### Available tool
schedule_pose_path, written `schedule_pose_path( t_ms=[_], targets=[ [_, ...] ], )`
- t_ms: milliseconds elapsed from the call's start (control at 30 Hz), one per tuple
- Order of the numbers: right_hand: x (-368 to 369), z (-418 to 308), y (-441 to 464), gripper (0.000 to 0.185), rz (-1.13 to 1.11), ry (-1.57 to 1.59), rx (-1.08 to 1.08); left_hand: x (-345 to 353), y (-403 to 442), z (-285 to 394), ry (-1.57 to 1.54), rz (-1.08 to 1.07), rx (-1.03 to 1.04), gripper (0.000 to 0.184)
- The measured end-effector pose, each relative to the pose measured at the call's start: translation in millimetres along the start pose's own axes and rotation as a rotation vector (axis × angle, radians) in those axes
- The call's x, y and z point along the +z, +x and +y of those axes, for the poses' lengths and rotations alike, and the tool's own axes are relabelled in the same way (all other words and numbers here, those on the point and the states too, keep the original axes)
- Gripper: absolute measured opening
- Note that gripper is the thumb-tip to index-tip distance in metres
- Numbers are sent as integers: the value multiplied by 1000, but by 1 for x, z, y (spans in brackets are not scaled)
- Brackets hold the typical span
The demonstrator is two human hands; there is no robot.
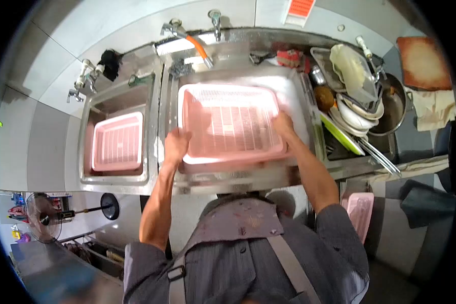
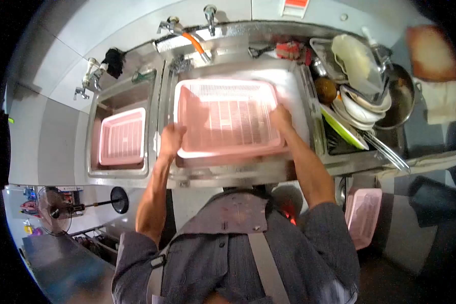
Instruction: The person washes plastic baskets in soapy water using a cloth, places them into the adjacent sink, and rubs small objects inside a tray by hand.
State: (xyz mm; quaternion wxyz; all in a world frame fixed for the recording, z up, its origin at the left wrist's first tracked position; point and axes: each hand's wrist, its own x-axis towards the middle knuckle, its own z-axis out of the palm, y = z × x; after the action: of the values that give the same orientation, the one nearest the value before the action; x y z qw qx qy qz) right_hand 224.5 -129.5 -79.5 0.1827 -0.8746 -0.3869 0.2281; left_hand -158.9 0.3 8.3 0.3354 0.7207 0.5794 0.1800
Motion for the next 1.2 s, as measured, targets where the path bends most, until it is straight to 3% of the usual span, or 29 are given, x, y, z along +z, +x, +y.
schedule_pose_path(
  t_ms=[33,100,167,233,267,367,500,600,700,800,933,1200],
  targets=[
    [-11,-11,1,41,6,5,-5,-19,-15,35,-49,-18,-79,36],
    [-22,-14,-22,48,-4,120,39,-23,-17,50,-70,-36,-34,35],
    [-20,-27,-29,51,19,-31,47,-9,-4,35,-107,-41,2,35],
    [-14,-35,-44,50,217,-214,-104,-1,-5,23,-134,-7,-30,34],
    [-12,-34,-37,51,80,-84,5,4,-4,16,-131,-11,-30,34],
    [20,-5,-17,52,68,12,84,5,-7,-2,-256,-10,-39,33],
    [-10,-33,-27,49,55,111,16,-36,-23,32,-373,9,-84,29],
    [-31,-55,-38,45,118,434,-114,-61,-28,47,-511,45,19,26],
    [-39,-65,-37,41,190,580,-145,-88,-34,87,-293,119,28,25],
    [-49,-68,-46,38,181,574,-167,-93,-48,85,-352,146,145,25],
    [-61,-78,-45,36,289,634,-261,-93,-45,78,-444,189,265,13],
    [-67,-90,-64,40,349,736,-295,-102,-53,85,-349,299,367,11]
  ],
)
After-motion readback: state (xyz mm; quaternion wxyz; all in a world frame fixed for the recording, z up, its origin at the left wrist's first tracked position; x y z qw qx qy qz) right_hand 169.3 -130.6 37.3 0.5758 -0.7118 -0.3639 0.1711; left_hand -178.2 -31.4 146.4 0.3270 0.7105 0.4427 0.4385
